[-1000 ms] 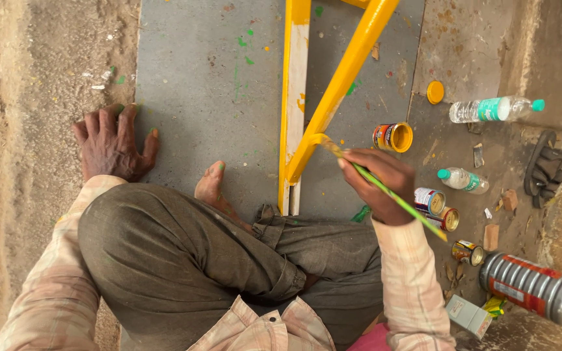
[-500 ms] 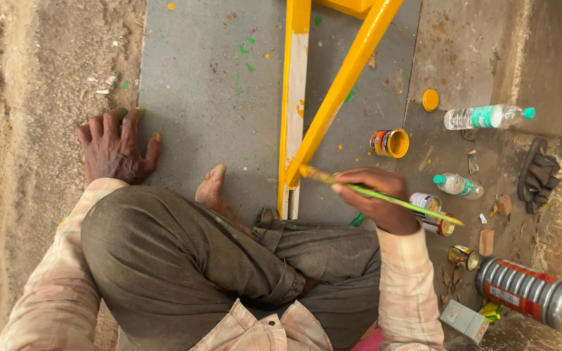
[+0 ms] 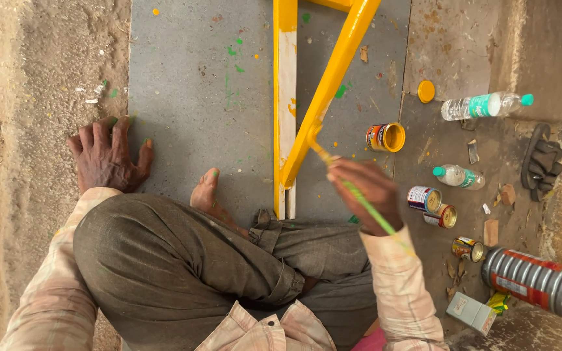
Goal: The person paints a metal frame yellow using a paintbrush. They repeatedly dip the brush into a paint can and apply paint to the frame's legs and joints, working methodically from top to bottom.
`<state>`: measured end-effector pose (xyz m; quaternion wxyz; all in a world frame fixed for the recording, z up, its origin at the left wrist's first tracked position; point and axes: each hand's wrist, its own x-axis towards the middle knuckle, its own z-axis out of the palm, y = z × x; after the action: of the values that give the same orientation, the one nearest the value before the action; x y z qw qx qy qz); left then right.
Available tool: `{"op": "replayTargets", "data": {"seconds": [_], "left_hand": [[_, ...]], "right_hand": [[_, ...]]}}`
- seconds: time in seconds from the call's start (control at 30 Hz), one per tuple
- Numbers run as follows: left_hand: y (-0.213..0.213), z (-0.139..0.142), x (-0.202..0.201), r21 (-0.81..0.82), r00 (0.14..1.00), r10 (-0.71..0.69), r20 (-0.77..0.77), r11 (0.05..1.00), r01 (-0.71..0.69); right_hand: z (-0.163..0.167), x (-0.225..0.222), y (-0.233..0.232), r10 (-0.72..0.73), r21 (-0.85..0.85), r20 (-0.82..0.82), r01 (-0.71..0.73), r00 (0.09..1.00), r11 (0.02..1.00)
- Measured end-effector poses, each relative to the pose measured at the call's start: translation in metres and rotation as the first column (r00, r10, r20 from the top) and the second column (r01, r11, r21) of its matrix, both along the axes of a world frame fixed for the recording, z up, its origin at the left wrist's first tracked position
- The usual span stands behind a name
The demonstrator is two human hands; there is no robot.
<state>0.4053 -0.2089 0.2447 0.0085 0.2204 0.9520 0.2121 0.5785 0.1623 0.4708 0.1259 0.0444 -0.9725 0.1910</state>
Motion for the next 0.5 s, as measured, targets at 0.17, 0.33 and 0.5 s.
{"op": "replayTargets", "data": {"seconds": [0.17, 0.33, 0.5], "left_hand": [[0.001, -0.001, 0.001, 0.011, 1.000, 0.000, -0.012, 1.000, 0.000], [0.004, 0.001, 0.001, -0.008, 0.999, -0.001, -0.033, 1.000, 0.001], [0.008, 0.005, 0.001, 0.005, 0.999, -0.014, -0.045, 1.000, 0.014]], "right_hand": [[-0.009, 0.013, 0.010, 0.085, -0.118, 0.278, -0.053, 0.957, 0.992], [0.002, -0.001, 0.035, 0.133, -0.202, 0.391, -0.056, 0.911, 0.978], [0.022, -0.026, 0.046, 0.022, -0.212, 0.169, 0.014, 0.985, 0.977]]}}
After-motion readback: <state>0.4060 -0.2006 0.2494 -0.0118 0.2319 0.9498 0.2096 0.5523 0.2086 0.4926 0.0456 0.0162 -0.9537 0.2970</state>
